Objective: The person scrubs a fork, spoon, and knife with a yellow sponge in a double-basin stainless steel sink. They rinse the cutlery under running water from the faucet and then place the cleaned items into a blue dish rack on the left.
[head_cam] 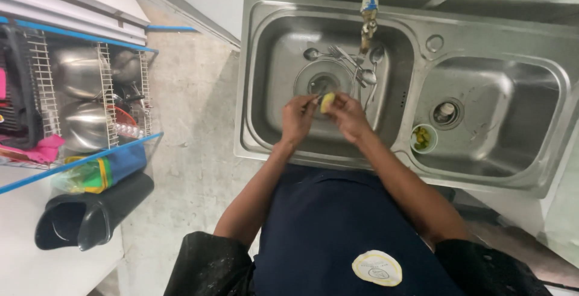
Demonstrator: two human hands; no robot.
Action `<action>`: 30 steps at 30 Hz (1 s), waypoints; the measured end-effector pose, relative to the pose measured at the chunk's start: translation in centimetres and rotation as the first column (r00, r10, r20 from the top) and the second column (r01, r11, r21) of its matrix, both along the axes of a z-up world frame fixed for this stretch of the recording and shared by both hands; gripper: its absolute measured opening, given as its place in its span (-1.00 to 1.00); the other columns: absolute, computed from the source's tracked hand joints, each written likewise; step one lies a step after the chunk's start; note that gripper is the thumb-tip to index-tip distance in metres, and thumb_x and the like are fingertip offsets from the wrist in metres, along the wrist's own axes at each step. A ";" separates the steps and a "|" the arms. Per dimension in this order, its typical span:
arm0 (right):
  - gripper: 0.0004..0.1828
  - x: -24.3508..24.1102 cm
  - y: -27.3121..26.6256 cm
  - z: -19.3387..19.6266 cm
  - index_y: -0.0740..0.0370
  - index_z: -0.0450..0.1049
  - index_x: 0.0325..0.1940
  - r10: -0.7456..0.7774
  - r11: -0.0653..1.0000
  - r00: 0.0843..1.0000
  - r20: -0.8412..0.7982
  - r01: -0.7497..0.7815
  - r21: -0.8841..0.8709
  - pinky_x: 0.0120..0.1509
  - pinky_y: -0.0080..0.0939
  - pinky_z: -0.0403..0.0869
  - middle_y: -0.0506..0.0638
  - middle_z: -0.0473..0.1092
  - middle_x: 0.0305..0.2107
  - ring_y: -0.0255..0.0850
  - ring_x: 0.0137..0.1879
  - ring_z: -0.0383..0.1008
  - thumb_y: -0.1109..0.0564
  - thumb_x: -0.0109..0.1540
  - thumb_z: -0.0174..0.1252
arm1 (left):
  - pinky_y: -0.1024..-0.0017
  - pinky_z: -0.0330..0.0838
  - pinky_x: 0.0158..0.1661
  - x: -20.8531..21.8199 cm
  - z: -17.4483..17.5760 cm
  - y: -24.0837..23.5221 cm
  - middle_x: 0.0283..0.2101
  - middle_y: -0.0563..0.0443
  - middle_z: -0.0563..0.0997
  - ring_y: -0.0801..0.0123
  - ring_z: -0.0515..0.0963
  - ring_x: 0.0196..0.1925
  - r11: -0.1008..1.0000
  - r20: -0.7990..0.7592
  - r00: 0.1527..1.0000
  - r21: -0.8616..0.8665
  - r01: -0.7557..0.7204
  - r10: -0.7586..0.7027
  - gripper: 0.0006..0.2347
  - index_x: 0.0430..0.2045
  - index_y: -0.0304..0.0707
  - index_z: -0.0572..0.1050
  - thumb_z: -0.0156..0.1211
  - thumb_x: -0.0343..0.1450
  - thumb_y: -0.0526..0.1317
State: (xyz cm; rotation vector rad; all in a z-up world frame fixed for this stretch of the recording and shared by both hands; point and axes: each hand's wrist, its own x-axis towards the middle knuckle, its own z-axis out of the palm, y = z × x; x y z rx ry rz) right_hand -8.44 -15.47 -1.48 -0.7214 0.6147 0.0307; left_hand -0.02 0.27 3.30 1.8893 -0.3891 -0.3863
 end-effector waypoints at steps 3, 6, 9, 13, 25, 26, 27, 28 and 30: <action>-0.65 0.0 1.7 -1.2 0.30 0.49 0.20 0.021 0.995 0.999 0.027 -0.018 -0.100 0.10 -0.28 0.54 0.03 0.49 -0.05 -0.26 0.01 0.51 0.33 0.32 0.23 | 0.33 0.52 -0.34 -1.3 -3.4 -0.2 -0.37 -0.19 0.67 0.22 0.68 -0.39 0.998 0.056 0.997 0.037 -0.048 0.046 -0.90 -0.29 -0.32 0.64 0.32 0.39 -0.31; -0.76 2.0 1.1 -1.4 0.38 0.46 0.02 -0.114 0.980 0.993 0.008 0.114 -0.165 0.13 -0.24 0.61 0.13 0.56 -0.09 -0.19 0.01 0.62 0.30 0.27 0.24 | 0.26 0.48 -0.33 -1.7 -3.2 -0.3 -0.38 -0.21 0.64 0.10 0.64 -0.40 1.000 0.239 0.971 0.028 0.008 -0.014 -0.91 -0.31 -0.37 0.63 0.32 0.37 -0.36; -0.73 3.1 0.8 0.3 0.40 0.46 -0.01 -0.211 0.921 0.977 -0.032 0.188 -0.342 0.12 -0.24 0.61 0.12 0.57 -0.16 -0.20 -0.04 0.63 0.33 0.22 0.29 | 0.30 0.51 -0.35 -1.8 -1.4 -0.7 -0.40 -0.20 0.65 0.17 0.65 -0.44 0.998 0.143 0.988 0.016 -0.063 0.060 -0.93 -0.35 -0.38 0.63 0.33 0.37 -0.37; -0.78 3.8 0.9 0.5 0.39 0.49 0.01 -0.242 0.847 0.967 0.080 0.251 -0.469 0.12 -0.25 0.59 0.10 0.57 -0.16 -0.22 -0.05 0.61 0.30 0.29 0.28 | 0.32 0.50 -0.38 -1.3 -0.5 -1.0 -0.50 -0.19 0.65 0.23 0.66 -0.50 0.993 0.011 0.996 0.073 -0.094 0.093 -0.94 -0.39 -0.39 0.63 0.31 0.36 -0.37; -0.77 2.0 -3.9 -2.7 0.23 0.51 -0.01 -0.292 0.934 0.948 0.124 0.311 -0.178 0.00 -0.21 0.52 -0.02 0.53 -0.16 -0.23 -0.07 0.55 0.28 0.24 0.23 | 0.47 0.43 -0.51 -1.9 -3.1 1.1 -0.53 -0.05 0.61 0.51 0.54 -0.53 0.989 -0.429 0.891 0.055 -0.136 0.146 -0.85 -0.33 -0.40 0.62 0.30 0.46 -0.24; -0.77 1.9 -2.3 -2.1 0.20 0.50 -0.02 -0.214 0.973 0.975 0.057 0.218 -0.077 0.01 -0.19 0.57 -0.04 0.53 -0.19 -0.23 -0.08 0.57 0.23 0.23 0.23 | 0.52 0.47 -0.48 -1.9 -3.4 0.4 -0.50 -0.04 0.62 0.53 0.57 -0.52 0.985 -0.439 0.888 -0.032 -0.169 0.138 -0.85 -0.34 -0.40 0.61 0.30 0.47 -0.23; -0.77 2.2 -0.5 -1.4 0.17 0.49 -0.03 -0.124 0.992 0.992 0.004 0.123 0.036 0.02 -0.16 0.61 -0.07 0.54 -0.22 -0.24 -0.10 0.59 0.19 0.23 0.24 | 0.57 0.52 -0.45 -1.5 -3.6 -0.1 -0.47 -0.04 0.64 0.54 0.61 -0.51 0.972 -0.443 0.887 -0.115 -0.205 0.134 -0.84 -0.34 -0.40 0.60 0.30 0.49 -0.22; -0.77 2.3 0.1 -0.9 0.17 0.49 -0.03 -0.125 0.992 0.992 0.006 0.125 0.035 0.02 -0.16 0.61 -0.07 0.54 -0.22 -0.24 -0.10 0.59 0.19 0.23 0.24 | 0.57 0.52 -0.45 -1.3 -3.5 -0.5 -0.47 -0.04 0.64 0.54 0.61 -0.51 0.972 -0.441 0.888 -0.116 -0.203 0.132 -0.84 -0.34 -0.40 0.60 0.30 0.49 -0.22; -0.75 2.0 1.5 0.1 0.30 0.56 0.03 -0.052 0.984 0.993 -0.105 0.033 -0.177 -0.14 -0.18 0.52 -0.01 0.55 -0.21 -0.25 -0.18 0.53 0.14 0.30 0.24 | 0.51 0.58 -0.43 -1.4 -3.2 -1.2 -0.43 -0.01 0.70 0.47 0.71 -0.45 0.968 -0.519 0.854 -0.196 -0.159 0.035 -0.82 -0.34 -0.42 0.57 0.25 0.47 -0.20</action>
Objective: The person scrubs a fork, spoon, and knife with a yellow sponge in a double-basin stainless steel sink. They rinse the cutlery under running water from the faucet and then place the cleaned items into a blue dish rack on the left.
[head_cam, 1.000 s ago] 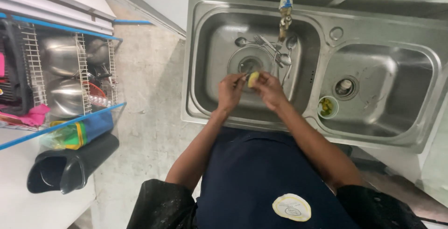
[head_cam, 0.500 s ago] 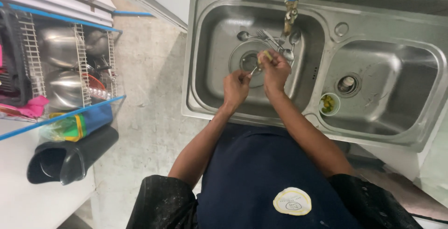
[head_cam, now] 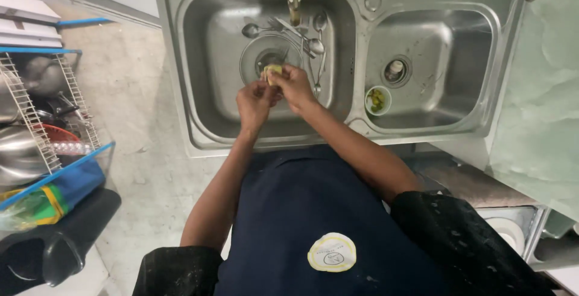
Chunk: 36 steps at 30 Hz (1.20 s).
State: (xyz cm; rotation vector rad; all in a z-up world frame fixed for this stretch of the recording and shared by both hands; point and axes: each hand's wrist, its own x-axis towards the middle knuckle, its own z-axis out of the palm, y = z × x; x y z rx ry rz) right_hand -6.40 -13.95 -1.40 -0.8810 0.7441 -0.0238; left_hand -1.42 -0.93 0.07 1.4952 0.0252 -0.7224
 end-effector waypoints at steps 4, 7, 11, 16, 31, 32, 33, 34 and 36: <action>-0.75 0.5 -2.7 1.0 0.35 0.55 0.01 0.037 0.990 0.994 0.104 -0.022 -0.141 0.03 -0.19 0.59 0.04 0.59 -0.21 -0.22 -0.12 0.60 0.12 0.33 0.25 | 0.50 0.51 -0.36 2.7 -0.3 0.6 -0.47 -0.01 0.69 0.45 0.66 -0.46 0.875 0.317 0.878 0.442 0.197 -0.358 -0.76 -0.36 -0.40 0.67 0.38 0.41 -0.12; -0.76 0.6 -3.0 2.4 0.31 0.55 -0.04 0.396 0.759 0.905 -0.154 -0.417 -0.499 -0.05 -0.24 0.57 -0.01 0.60 -0.30 -0.29 -0.17 0.64 0.10 0.30 0.24 | 0.51 0.50 -0.22 3.7 -1.1 0.0 -0.17 0.08 0.67 0.56 0.59 -0.22 0.988 0.169 0.974 0.067 0.138 -0.148 -0.74 0.00 -0.37 0.52 0.12 0.57 -0.15; -0.85 -1.0 -1.6 0.3 0.31 0.56 -0.12 0.502 0.680 0.851 -0.154 -0.498 -0.539 -0.13 -0.23 0.54 0.00 0.57 -0.36 -0.29 -0.25 0.58 0.17 0.30 0.20 | 0.42 0.36 -0.38 5.6 -1.7 -2.2 -0.41 -0.04 0.58 0.51 0.43 -0.44 0.977 0.182 0.966 0.141 0.161 -0.186 -0.71 -0.23 -0.44 0.59 0.00 0.62 -0.14; -0.79 -8.1 -2.7 -4.5 0.33 0.58 -0.25 0.463 0.517 0.793 -0.396 -0.605 -0.606 -0.27 -0.12 0.44 0.05 0.51 -0.47 -0.22 -0.38 0.48 0.10 0.20 0.33 | 0.41 0.39 -0.44 8.6 -7.3 -1.3 -0.38 -0.02 0.54 0.45 0.46 -0.47 0.849 -0.080 0.892 -0.278 -0.449 0.446 -0.73 -0.12 -0.48 0.53 -0.04 0.64 -0.17; -0.54 -1.4 -13.0 -8.9 0.44 0.40 0.19 0.125 -0.145 0.785 -0.606 -0.590 -0.794 0.13 0.18 0.49 0.38 0.38 0.01 0.29 0.11 0.42 0.39 0.18 0.08 | 0.32 0.50 0.11 3.7 -22.1 1.5 0.34 -0.28 0.48 0.14 0.54 0.26 0.984 -0.139 0.978 -0.106 0.145 -0.159 -0.44 0.42 -0.33 0.19 -0.18 0.41 -0.55; -0.60 -1.1 -13.1 -9.5 0.41 0.42 0.15 0.097 -0.201 0.756 -0.647 -0.622 -0.757 0.10 0.15 0.51 0.35 0.40 -0.03 0.27 0.13 0.43 0.36 0.21 0.10 | 0.28 0.38 0.21 3.5 -19.9 2.1 0.33 -0.32 0.42 0.07 0.45 0.33 0.987 -0.019 0.988 0.037 0.155 -0.154 -0.42 0.41 -0.32 0.15 -0.08 0.40 -0.56; -0.67 -0.9 -13.2 -10.1 0.38 0.44 0.12 0.064 -0.255 0.726 -0.685 -0.652 -0.715 0.08 0.12 0.53 0.33 0.41 -0.07 0.25 0.14 0.44 0.34 0.25 0.12 | 0.25 0.27 0.30 3.3 -17.8 2.6 0.32 -0.36 0.36 -0.01 0.36 0.39 0.973 0.100 0.981 0.177 0.147 -0.167 -0.38 0.41 -0.31 0.12 0.03 0.38 -0.57; -0.67 -1.0 -13.5 -11.6 0.38 0.44 0.12 0.067 -0.254 0.728 -0.682 -0.649 -0.718 0.08 0.12 0.53 0.33 0.41 -0.07 0.25 0.14 0.44 0.34 0.25 0.12 | 0.25 0.27 0.30 3.1 -16.2 3.0 0.32 -0.36 0.36 -0.01 0.36 0.39 0.973 0.103 0.981 0.181 0.145 -0.166 -0.38 0.41 -0.31 0.12 0.03 0.38 -0.57; -0.71 -1.6 -13.8 -14.5 0.32 0.46 0.03 0.053 -0.254 0.760 -0.648 -0.617 -0.745 0.05 0.08 0.55 0.29 0.44 -0.07 0.18 0.07 0.49 0.36 0.21 0.13 | 0.27 0.34 0.31 2.5 -13.1 3.7 0.29 -0.36 0.46 0.00 0.45 0.38 0.971 0.108 0.984 0.206 0.118 -0.143 -0.45 0.37 -0.30 0.23 0.05 0.39 -0.52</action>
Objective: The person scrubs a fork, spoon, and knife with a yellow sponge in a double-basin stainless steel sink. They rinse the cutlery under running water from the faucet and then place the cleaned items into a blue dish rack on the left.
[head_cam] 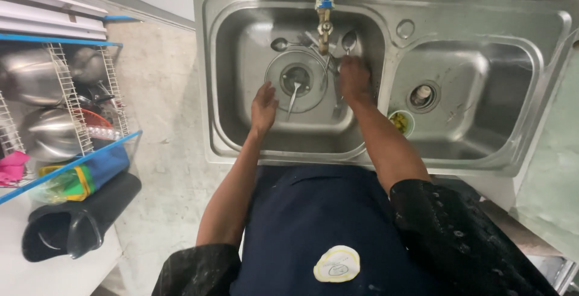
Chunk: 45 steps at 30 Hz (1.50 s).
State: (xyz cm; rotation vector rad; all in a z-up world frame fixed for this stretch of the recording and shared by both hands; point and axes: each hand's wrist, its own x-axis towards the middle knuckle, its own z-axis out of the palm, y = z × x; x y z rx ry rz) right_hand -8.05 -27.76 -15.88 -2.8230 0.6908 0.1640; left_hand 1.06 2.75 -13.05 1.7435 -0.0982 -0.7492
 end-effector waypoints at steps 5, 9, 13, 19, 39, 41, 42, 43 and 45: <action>-0.76 0.9 -0.2 4.7 0.32 0.43 -0.02 -0.150 0.977 0.987 0.060 0.139 0.159 0.01 0.18 0.52 0.29 0.43 -0.13 0.26 -0.02 0.52 0.30 0.23 0.17 | 0.22 0.38 0.29 -0.2 5.8 -0.5 0.28 -0.28 0.49 0.02 0.46 0.36 0.999 0.074 0.997 0.053 0.009 -0.013 -0.52 0.29 -0.26 0.32 0.04 0.41 -0.49; -0.66 1.6 0.3 13.4 0.36 0.42 0.02 -0.138 0.977 0.964 0.225 0.095 0.192 -0.08 0.22 0.49 0.37 0.40 -0.07 0.33 -0.10 0.50 0.31 0.16 0.22 | 0.11 0.34 0.36 1.4 12.6 -3.6 0.29 -0.27 0.49 -0.11 0.43 0.39 0.955 0.483 0.833 0.246 0.165 -0.268 -0.52 0.22 -0.24 0.40 0.12 0.36 -0.52; -0.62 0.7 1.4 17.9 0.34 0.40 0.03 -0.135 0.968 0.985 0.107 0.108 0.228 -0.11 0.24 0.47 0.38 0.38 -0.08 0.32 -0.14 0.50 0.26 0.14 0.27 | 0.05 0.32 0.30 3.0 17.4 -7.9 0.29 -0.36 0.44 -0.13 0.41 0.33 0.927 0.703 0.605 0.291 0.236 -0.374 -0.57 0.21 -0.24 0.38 0.20 0.41 -0.42; -0.69 -1.0 3.8 18.5 0.17 0.44 0.00 -0.098 0.877 0.964 0.247 -0.034 0.480 -0.02 0.05 0.52 0.20 0.49 -0.16 0.15 -0.08 0.56 0.19 0.20 0.32 | -0.17 0.36 0.21 2.5 14.0 -8.0 0.03 -0.10 0.57 0.14 0.62 0.03 0.760 0.737 0.218 0.563 0.325 -0.640 -0.60 0.21 -0.16 0.43 0.18 0.44 -0.25; -0.68 -1.9 13.0 11.4 0.44 0.51 0.03 -0.709 -0.007 0.705 -0.008 0.004 1.000 -0.05 -0.28 0.53 0.06 0.54 -0.20 -0.29 -0.12 0.55 0.14 0.30 0.30 | 0.52 0.48 -0.53 -4.5 11.1 -4.0 -0.38 0.01 0.68 0.51 0.58 -0.52 0.980 -0.169 0.983 -0.194 0.039 -0.072 -0.84 -0.31 -0.40 0.56 0.06 0.54 -0.28; -0.68 -1.9 13.3 11.5 0.38 0.51 0.04 -0.708 -0.147 0.696 -0.119 0.019 0.989 -0.08 -0.28 0.55 0.04 0.54 -0.20 -0.28 -0.15 0.56 0.16 0.27 0.30 | 0.49 0.48 -0.53 -4.7 11.3 -3.8 -0.43 0.00 0.66 0.51 0.59 -0.53 0.986 -0.118 0.992 -0.160 0.034 -0.053 -0.84 -0.34 -0.44 0.56 0.06 0.53 -0.30; -0.68 -1.9 13.3 11.6 0.33 0.51 0.05 -0.696 -0.283 0.680 -0.229 0.033 0.958 -0.11 -0.27 0.56 0.02 0.55 -0.21 -0.27 -0.17 0.58 0.18 0.23 0.29 | 0.47 0.49 -0.53 -4.8 11.4 -3.7 -0.49 -0.01 0.65 0.52 0.61 -0.54 0.991 -0.066 0.997 -0.126 0.033 -0.042 -0.83 -0.37 -0.47 0.55 0.06 0.53 -0.31; -0.68 -2.0 13.0 9.3 0.33 0.51 0.05 -0.694 -0.282 0.683 -0.227 0.032 0.959 -0.11 -0.27 0.56 0.02 0.55 -0.21 -0.27 -0.17 0.58 0.18 0.23 0.29 | 0.47 0.49 -0.53 -4.7 11.8 -3.7 -0.49 -0.01 0.65 0.52 0.61 -0.54 0.991 -0.064 0.997 -0.128 0.031 -0.039 -0.83 -0.37 -0.47 0.55 0.06 0.53 -0.31; -0.68 -2.4 12.5 4.8 0.44 0.54 0.02 -0.739 -0.117 0.658 -0.145 0.087 0.989 -0.10 -0.25 0.57 0.11 0.57 -0.21 -0.22 -0.18 0.60 0.27 0.21 0.37 | 0.37 0.46 -0.50 -4.7 12.6 -3.5 -0.50 -0.05 0.67 0.40 0.58 -0.56 0.998 0.041 0.997 0.025 0.066 -0.067 -0.87 -0.34 -0.47 0.60 0.12 0.48 -0.35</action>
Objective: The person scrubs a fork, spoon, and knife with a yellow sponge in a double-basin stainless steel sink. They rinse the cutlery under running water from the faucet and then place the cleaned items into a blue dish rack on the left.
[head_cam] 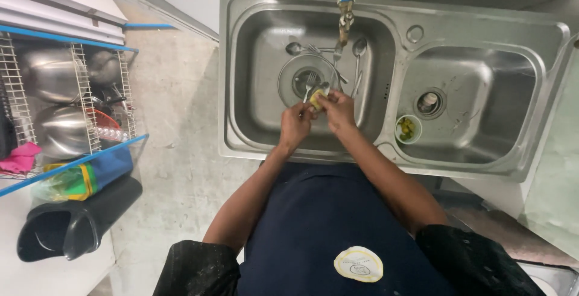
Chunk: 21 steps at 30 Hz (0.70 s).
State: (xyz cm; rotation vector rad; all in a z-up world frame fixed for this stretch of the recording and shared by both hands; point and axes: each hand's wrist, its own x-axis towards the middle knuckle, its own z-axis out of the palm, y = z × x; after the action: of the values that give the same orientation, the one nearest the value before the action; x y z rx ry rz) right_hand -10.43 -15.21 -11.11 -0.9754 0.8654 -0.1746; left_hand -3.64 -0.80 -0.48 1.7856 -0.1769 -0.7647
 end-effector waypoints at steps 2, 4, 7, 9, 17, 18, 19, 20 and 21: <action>-0.65 1.2 -1.0 1.0 0.42 0.54 0.05 -0.020 0.992 0.999 0.032 0.024 -0.126 -0.05 -0.25 0.59 0.11 0.57 -0.17 -0.23 -0.15 0.60 0.28 0.20 0.38 | 0.36 0.52 -0.41 0.4 -1.6 0.9 -0.48 -0.07 0.69 0.38 0.66 -0.47 0.999 0.146 0.988 -0.004 0.041 -0.040 -0.89 -0.31 -0.45 0.59 0.10 0.44 -0.40; -0.61 2.5 -2.5 3.2 0.40 0.55 0.09 -0.029 0.967 0.997 0.070 0.046 -0.249 -0.01 -0.25 0.62 0.11 0.57 -0.14 -0.25 -0.12 0.60 0.28 0.19 0.39 | 0.36 0.59 -0.32 1.3 -1.5 1.8 -0.45 -0.09 0.70 0.35 0.74 -0.38 0.997 0.291 0.954 -0.001 0.078 -0.074 -0.86 -0.27 -0.43 0.59 0.08 0.39 -0.44; -0.53 4.3 -4.2 9.8 0.32 0.51 0.17 0.169 0.858 0.983 0.070 -0.112 -0.502 0.10 -0.26 0.67 0.09 0.57 -0.02 -0.24 0.01 0.64 0.26 0.18 0.38 | 0.29 0.58 -0.26 3.0 1.7 3.2 -0.43 -0.15 0.72 0.19 0.76 -0.34 0.956 0.226 0.936 0.186 0.229 -0.268 -0.83 -0.40 -0.40 0.62 0.08 0.27 -0.49; -0.36 5.5 -4.5 16.5 0.24 0.43 0.25 0.479 0.708 0.874 -0.084 -0.441 -0.552 0.08 -0.20 0.62 0.08 0.52 0.02 -0.18 0.03 0.59 0.24 0.09 0.43 | 0.20 0.57 -0.25 4.1 4.2 3.6 -0.44 -0.18 0.69 0.05 0.71 -0.33 0.941 0.356 0.877 0.226 0.254 -0.322 -0.84 -0.34 -0.34 0.63 0.15 0.30 -0.43; -0.63 6.9 -3.7 18.2 0.15 0.56 0.09 0.858 -0.170 0.263 -0.441 -0.665 -0.727 0.13 0.06 0.48 0.16 0.55 -0.04 0.06 0.06 0.56 0.14 0.18 0.30 | 0.05 0.52 -0.34 6.0 8.3 2.8 -0.37 -0.23 0.66 -0.07 0.67 -0.35 0.624 0.331 0.561 0.616 0.481 -0.759 -0.80 -0.16 -0.17 0.58 0.09 0.41 -0.40; -0.66 7.1 -3.4 19.1 0.13 0.54 0.14 0.829 -0.198 0.149 -0.539 -0.824 -0.531 0.11 0.03 0.51 0.11 0.58 -0.12 -0.01 -0.01 0.60 0.12 0.26 0.22 | 0.07 0.54 -0.37 6.0 8.3 2.9 -0.39 -0.23 0.65 -0.04 0.68 -0.39 0.574 0.306 0.513 0.635 0.517 -0.802 -0.72 -0.06 -0.14 0.56 0.04 0.40 -0.42; -0.66 6.7 -3.5 18.5 0.13 0.54 0.14 0.829 -0.197 0.147 -0.540 -0.826 -0.528 0.11 0.03 0.51 0.11 0.58 -0.12 -0.01 -0.01 0.60 0.12 0.26 0.22 | 0.07 0.54 -0.37 5.8 7.7 3.2 -0.39 -0.23 0.65 -0.04 0.68 -0.39 0.573 0.304 0.514 0.633 0.520 -0.802 -0.72 -0.06 -0.14 0.56 0.04 0.40 -0.42; -0.70 6.4 -3.6 17.9 0.15 0.55 0.11 0.846 -0.198 0.150 -0.512 -0.803 -0.563 0.11 0.02 0.52 0.12 0.58 -0.14 -0.02 -0.02 0.60 0.12 0.29 0.21 | 0.10 0.54 -0.38 5.8 7.1 3.4 -0.36 -0.21 0.66 -0.03 0.68 -0.38 0.626 0.426 0.464 0.604 0.494 -0.777 -0.75 -0.11 -0.16 0.57 0.05 0.39 -0.42; -0.74 6.2 -3.8 17.4 0.18 0.56 0.08 0.862 -0.197 0.152 -0.483 -0.778 -0.597 0.10 0.02 0.52 0.13 0.58 -0.17 -0.02 -0.03 0.60 0.13 0.31 0.19 | 0.12 0.53 -0.40 5.9 6.6 3.7 -0.33 -0.18 0.67 -0.03 0.67 -0.37 0.675 0.540 0.406 0.567 0.471 -0.737 -0.77 -0.16 -0.19 0.59 0.06 0.38 -0.42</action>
State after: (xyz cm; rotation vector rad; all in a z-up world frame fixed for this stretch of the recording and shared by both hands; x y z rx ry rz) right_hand -4.23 -19.03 6.24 -2.2362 -0.2910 0.6903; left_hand 2.22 2.90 6.10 2.3052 -1.4427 -0.5077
